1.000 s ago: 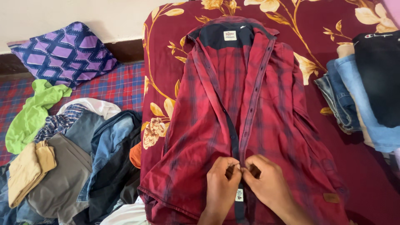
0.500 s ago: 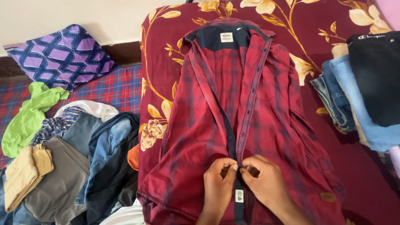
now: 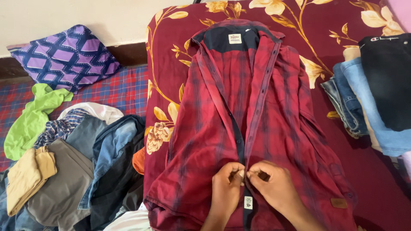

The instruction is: The person unbuttons a shirt, lifts and spreads it flat on the bed, and then buttons it up by hand.

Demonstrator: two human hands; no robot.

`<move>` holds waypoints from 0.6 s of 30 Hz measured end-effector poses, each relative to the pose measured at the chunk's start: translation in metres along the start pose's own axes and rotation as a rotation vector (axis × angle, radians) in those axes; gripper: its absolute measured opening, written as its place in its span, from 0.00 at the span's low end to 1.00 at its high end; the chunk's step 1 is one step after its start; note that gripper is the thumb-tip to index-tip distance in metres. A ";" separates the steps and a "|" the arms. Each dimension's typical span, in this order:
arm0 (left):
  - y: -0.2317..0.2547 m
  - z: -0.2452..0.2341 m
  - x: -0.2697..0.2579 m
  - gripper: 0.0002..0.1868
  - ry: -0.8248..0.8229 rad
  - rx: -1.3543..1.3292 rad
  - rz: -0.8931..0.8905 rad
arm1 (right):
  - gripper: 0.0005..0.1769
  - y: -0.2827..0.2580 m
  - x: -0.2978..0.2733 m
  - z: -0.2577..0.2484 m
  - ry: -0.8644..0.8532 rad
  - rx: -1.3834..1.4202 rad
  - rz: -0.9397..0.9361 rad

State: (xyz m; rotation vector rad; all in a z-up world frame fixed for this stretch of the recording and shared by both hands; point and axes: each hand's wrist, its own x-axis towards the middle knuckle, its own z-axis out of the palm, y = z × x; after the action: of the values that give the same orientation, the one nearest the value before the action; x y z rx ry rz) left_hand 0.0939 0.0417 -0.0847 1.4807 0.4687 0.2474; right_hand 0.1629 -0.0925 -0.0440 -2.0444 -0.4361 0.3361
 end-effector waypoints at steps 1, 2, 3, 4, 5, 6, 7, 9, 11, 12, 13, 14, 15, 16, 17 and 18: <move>-0.001 0.000 0.000 0.04 0.001 0.000 0.000 | 0.05 -0.001 0.000 0.001 0.000 0.001 0.000; -0.001 0.001 0.001 0.05 0.003 -0.021 -0.040 | 0.05 -0.003 0.000 0.001 -0.003 -0.036 0.038; -0.002 0.001 0.001 0.06 0.007 -0.042 -0.081 | 0.06 -0.005 0.000 0.003 -0.005 -0.071 0.076; -0.003 0.001 0.001 0.06 0.007 -0.041 -0.081 | 0.06 -0.006 -0.001 0.003 -0.006 -0.071 0.077; -0.005 0.002 0.000 0.05 0.011 -0.024 -0.062 | 0.06 -0.007 -0.001 0.004 -0.002 -0.081 0.086; -0.007 0.002 -0.001 0.07 0.014 -0.007 -0.043 | 0.07 -0.008 -0.001 0.004 0.003 -0.092 0.095; -0.009 0.002 0.000 0.07 0.014 -0.007 -0.043 | 0.07 -0.008 -0.001 0.006 0.003 -0.091 0.095; -0.012 0.002 0.003 0.06 0.055 -0.019 -0.058 | 0.11 -0.009 -0.001 0.007 -0.046 -0.089 0.155; -0.014 0.005 0.001 0.05 0.073 0.030 -0.012 | 0.10 -0.008 -0.001 0.006 -0.053 -0.096 0.160; -0.014 0.006 -0.001 0.05 0.090 0.078 0.034 | 0.08 -0.007 -0.001 0.005 -0.060 -0.102 0.165; -0.013 0.007 -0.002 0.05 0.091 0.076 0.034 | 0.08 -0.006 -0.001 0.005 -0.061 -0.104 0.164; -0.012 0.008 -0.004 0.05 0.086 0.079 0.014 | 0.07 -0.005 -0.001 0.004 -0.054 -0.100 0.171; -0.011 0.009 -0.004 0.05 0.081 0.083 -0.006 | 0.06 -0.004 -0.001 0.004 -0.048 -0.096 0.176; -0.009 0.009 -0.004 0.05 0.082 0.081 -0.006 | 0.06 -0.003 -0.001 0.004 -0.049 -0.097 0.175; -0.008 0.009 -0.003 0.04 0.091 0.080 0.002 | 0.05 -0.002 -0.001 0.004 -0.076 -0.077 0.211; -0.007 0.008 -0.002 0.05 0.100 0.080 0.010 | 0.04 0.000 -0.001 0.005 -0.104 -0.056 0.248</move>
State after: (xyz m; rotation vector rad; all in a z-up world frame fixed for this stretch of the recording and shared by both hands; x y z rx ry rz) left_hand 0.0950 0.0326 -0.0912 1.5538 0.5571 0.3140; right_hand 0.1598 -0.0892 -0.0464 -2.1465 -0.2566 0.5879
